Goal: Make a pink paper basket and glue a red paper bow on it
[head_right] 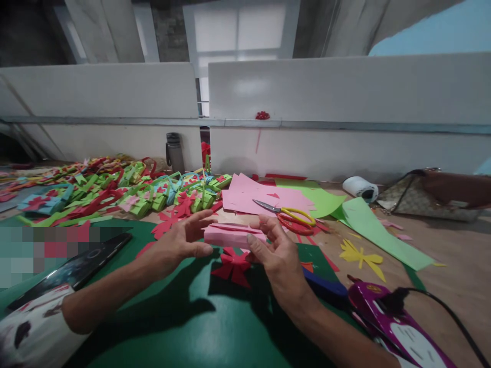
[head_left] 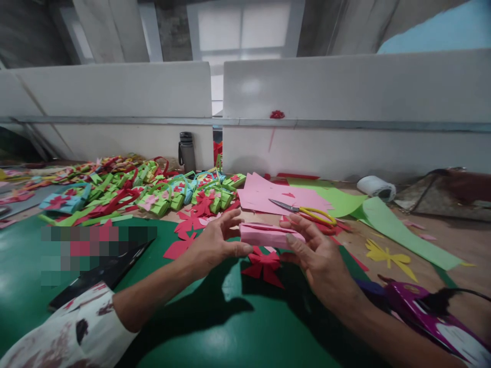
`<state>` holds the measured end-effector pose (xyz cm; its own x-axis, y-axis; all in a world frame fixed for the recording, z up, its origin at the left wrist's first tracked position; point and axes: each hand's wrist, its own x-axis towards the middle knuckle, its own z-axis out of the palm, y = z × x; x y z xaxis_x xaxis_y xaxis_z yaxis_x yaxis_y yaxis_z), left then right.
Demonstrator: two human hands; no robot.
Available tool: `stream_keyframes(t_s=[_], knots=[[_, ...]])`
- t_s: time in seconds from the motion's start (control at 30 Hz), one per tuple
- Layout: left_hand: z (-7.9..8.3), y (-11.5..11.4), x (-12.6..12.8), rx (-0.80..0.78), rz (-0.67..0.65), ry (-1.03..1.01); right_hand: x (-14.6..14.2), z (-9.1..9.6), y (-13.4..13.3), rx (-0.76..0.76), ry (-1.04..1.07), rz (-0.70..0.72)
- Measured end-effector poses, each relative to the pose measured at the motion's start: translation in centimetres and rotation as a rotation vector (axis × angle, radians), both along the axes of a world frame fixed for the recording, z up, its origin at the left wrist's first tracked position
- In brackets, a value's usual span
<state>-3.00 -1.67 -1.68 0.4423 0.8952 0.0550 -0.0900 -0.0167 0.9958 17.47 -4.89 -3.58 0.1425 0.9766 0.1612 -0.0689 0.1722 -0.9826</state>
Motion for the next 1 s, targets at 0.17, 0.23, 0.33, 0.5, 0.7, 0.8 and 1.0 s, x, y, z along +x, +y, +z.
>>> stream_keyframes(t_s=[0.17, 0.23, 0.33, 0.5, 0.7, 0.8, 1.0], knots=[[-0.2, -0.4, 0.3, -0.046, 0.022, 0.029, -0.2, 0.0, -0.4, -0.021, -0.061, 0.009], [-0.3, -0.4, 0.2, -0.038, 0.024, 0.032, -0.2, 0.0, -0.4, -0.022, -0.075, 0.011], [-0.3, -0.3, 0.0, -0.029, 0.013, 0.049, -0.2, 0.1, -0.4, -0.018, -0.083, 0.004], [-0.3, -0.1, 0.0, -0.034, 0.037, 0.105, -0.4, 0.2, -0.4, -0.018, -0.028, 0.029], [-0.4, 0.0, 0.1, -0.074, 0.012, 0.097, -0.1, 0.5, -0.4, -0.016, -0.293, -0.019], [-0.4, -0.1, 0.2, -0.142, 0.011, 0.054, 0.4, 0.4, -0.2, 0.179, -0.74, -0.118], [-0.5, -0.6, 0.4, -0.198, -0.06, -0.002, 0.7, 0.3, -0.2, 0.801, -1.233, -0.362]])
